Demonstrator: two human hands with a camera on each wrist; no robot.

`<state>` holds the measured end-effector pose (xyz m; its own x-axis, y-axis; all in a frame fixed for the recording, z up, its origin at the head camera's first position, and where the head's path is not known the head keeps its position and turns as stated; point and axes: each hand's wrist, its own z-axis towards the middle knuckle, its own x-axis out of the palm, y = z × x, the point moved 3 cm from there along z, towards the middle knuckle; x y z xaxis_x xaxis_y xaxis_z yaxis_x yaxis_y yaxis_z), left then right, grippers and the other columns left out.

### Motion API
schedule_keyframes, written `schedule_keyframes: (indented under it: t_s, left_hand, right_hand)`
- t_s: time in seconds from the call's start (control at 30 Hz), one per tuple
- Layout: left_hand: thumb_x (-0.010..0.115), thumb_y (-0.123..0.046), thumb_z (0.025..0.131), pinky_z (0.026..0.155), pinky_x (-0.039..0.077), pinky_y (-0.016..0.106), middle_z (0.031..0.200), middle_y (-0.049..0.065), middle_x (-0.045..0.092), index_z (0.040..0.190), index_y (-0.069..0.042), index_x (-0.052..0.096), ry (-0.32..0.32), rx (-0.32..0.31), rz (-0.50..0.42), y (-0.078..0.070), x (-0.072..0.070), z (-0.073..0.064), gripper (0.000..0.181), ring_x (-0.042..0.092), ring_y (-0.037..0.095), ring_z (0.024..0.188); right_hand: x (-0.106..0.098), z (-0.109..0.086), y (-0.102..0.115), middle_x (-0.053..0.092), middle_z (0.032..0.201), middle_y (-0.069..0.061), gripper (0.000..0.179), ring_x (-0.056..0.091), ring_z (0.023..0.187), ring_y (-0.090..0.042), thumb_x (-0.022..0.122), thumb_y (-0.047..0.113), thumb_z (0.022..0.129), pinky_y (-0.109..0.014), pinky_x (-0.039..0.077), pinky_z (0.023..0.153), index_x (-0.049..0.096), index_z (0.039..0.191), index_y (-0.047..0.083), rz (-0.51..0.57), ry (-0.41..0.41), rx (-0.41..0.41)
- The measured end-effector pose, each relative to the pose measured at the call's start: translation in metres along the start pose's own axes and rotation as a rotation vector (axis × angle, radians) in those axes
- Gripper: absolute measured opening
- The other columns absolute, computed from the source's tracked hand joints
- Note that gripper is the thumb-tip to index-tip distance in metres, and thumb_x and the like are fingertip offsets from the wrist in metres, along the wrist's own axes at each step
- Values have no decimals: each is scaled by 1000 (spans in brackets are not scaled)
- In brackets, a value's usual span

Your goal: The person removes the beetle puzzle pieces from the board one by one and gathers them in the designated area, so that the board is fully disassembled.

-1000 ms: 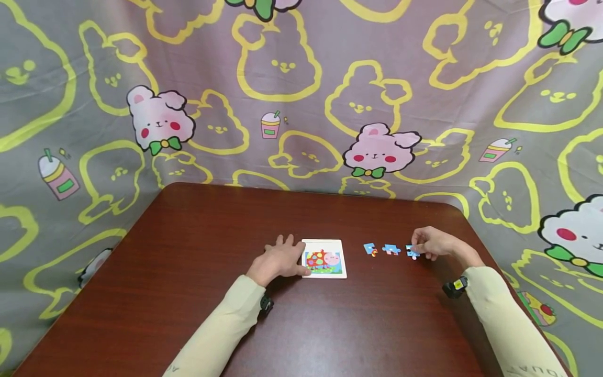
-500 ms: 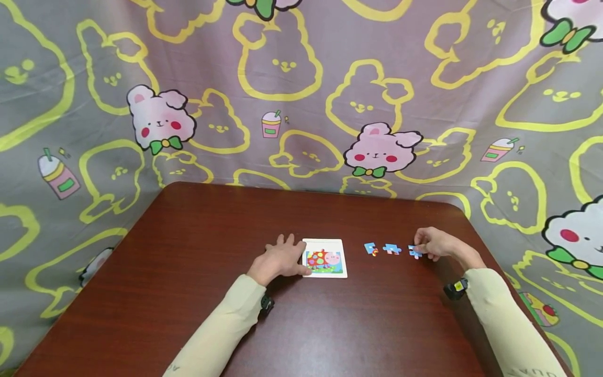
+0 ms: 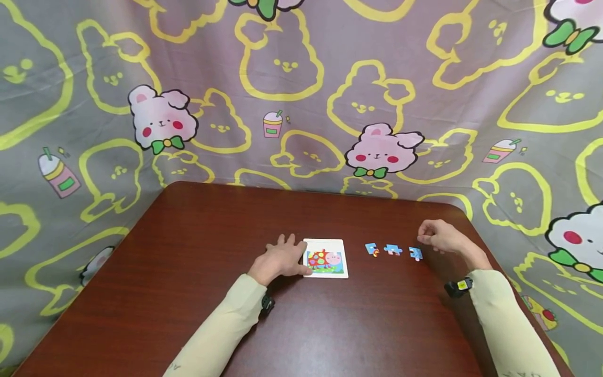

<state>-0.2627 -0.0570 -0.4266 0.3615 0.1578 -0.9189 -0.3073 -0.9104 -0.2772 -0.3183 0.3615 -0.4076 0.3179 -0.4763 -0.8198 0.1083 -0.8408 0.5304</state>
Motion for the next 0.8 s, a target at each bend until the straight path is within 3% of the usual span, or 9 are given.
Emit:
schedule_keyframes:
  t_s: [0.27,0.5,0.7,0.8]
  left_hand:
    - [67,-53,87,106,28,72,159,24,27,151,-15,37,1,-2,-6,-1,2,1,80,20,51,146]
    - [67,-53,88,106,29,72,158,25,27,152,-15,37,3,9,-5,-3,1,2,80,20,52,146]
    - [67,-53,88,106,28,72,159,25,26,151,-15,37,9,4,-1,-1,0,2,79,19,51,146]
    - [67,-53,88,107,27,72,159,25,26,151,-16,37,13,-5,-5,0,0,2,79,18,51,146]
  right_hand:
    - [1,-4,34,57,77,-15,19,52,53,-19,62,20,96,-36,48,47,58,101,2,76,-84,-64]
    - [20,3,62,58,86,-23,17,59,60,-26,62,24,97,-34,51,54,61,101,8,151,-133,-153]
    - [39,9,82,60,85,-24,9,58,62,-42,61,20,98,-32,48,49,62,102,12,188,-179,-218]
    - [51,14,95,62,83,-22,9,59,62,-41,61,21,98,-31,47,46,62,102,12,212,-185,-255]
